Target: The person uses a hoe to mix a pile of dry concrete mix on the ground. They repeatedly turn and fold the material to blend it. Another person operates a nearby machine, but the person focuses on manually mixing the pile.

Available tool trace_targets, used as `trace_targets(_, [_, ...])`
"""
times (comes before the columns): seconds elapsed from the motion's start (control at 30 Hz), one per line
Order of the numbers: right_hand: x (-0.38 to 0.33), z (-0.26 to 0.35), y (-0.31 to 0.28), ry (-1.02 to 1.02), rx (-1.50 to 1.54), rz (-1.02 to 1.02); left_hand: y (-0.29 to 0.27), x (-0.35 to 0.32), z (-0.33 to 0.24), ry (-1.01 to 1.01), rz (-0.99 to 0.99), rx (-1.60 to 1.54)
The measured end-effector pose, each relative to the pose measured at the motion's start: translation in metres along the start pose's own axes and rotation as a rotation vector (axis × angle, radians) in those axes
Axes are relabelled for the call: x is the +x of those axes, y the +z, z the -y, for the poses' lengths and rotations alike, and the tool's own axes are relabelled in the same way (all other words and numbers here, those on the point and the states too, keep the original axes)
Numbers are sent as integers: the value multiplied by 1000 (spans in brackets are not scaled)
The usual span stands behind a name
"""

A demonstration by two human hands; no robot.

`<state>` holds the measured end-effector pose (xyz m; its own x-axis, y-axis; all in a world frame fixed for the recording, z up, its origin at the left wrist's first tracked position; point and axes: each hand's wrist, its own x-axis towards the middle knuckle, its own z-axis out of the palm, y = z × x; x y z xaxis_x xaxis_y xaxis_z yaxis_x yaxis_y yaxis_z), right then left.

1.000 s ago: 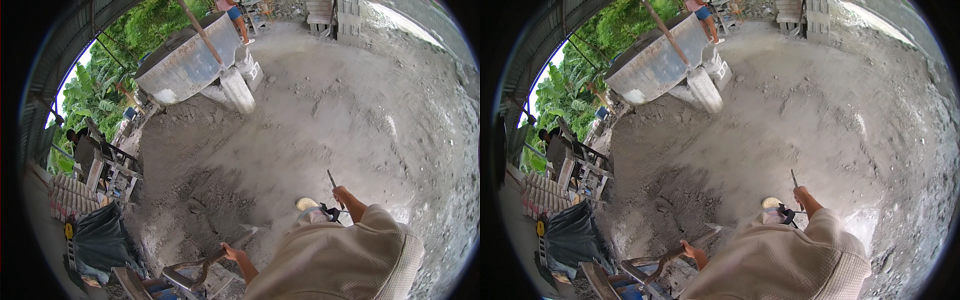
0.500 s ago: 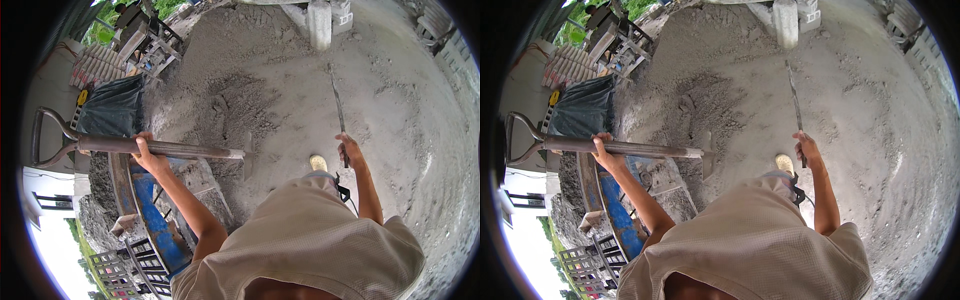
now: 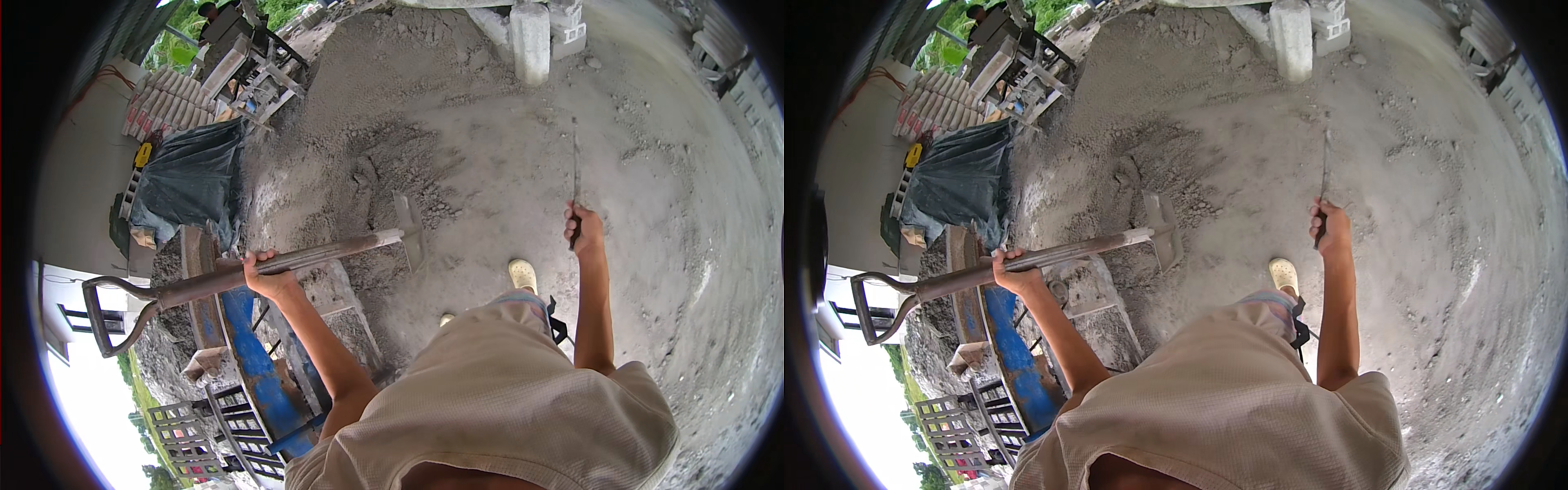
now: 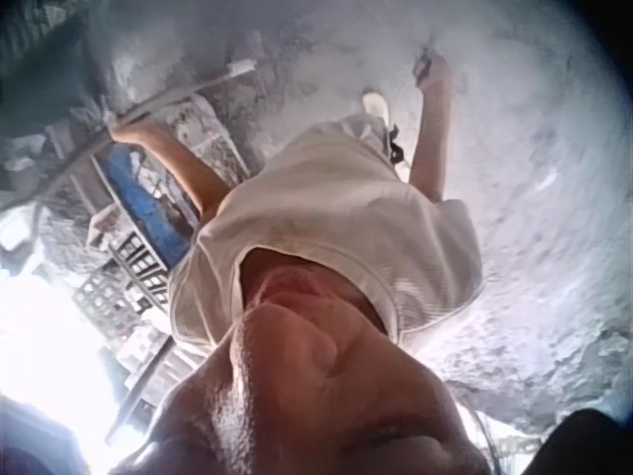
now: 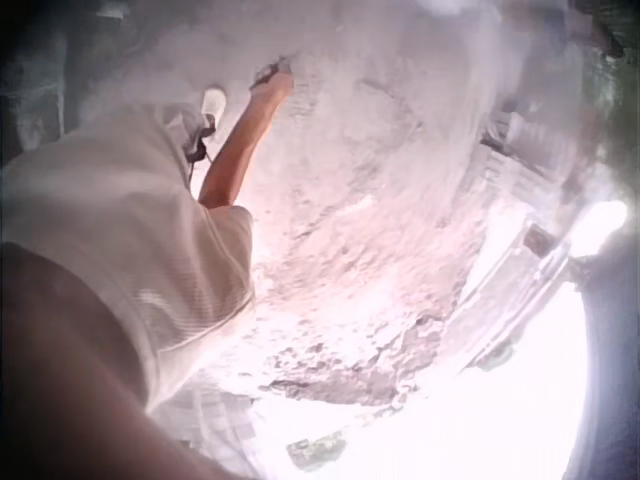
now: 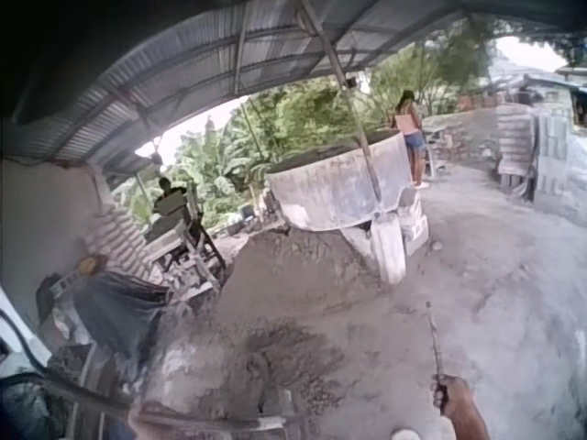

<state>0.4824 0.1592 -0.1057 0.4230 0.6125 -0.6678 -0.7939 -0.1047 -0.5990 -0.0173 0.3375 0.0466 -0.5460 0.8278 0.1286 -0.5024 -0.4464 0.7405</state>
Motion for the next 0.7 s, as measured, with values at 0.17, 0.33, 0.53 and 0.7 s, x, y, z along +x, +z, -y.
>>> trace_targets(0.17, [14, 122, 30, -707, 613, -89, 13, 0, -59, 88, 58, -131])
trace_targets(0.33, [11, 46, 165, -778, 684, -142, 28, -6, -64, 180, 38, -260])
trace_targets(0.53, [-17, -151, 238, 262, -334, 491, 52, 3, -47, 199, -131, -255])
trace_targets(0.7, [18, -68, 203, 198, -43, 303, -14, 12, -66, 252, -154, -261])
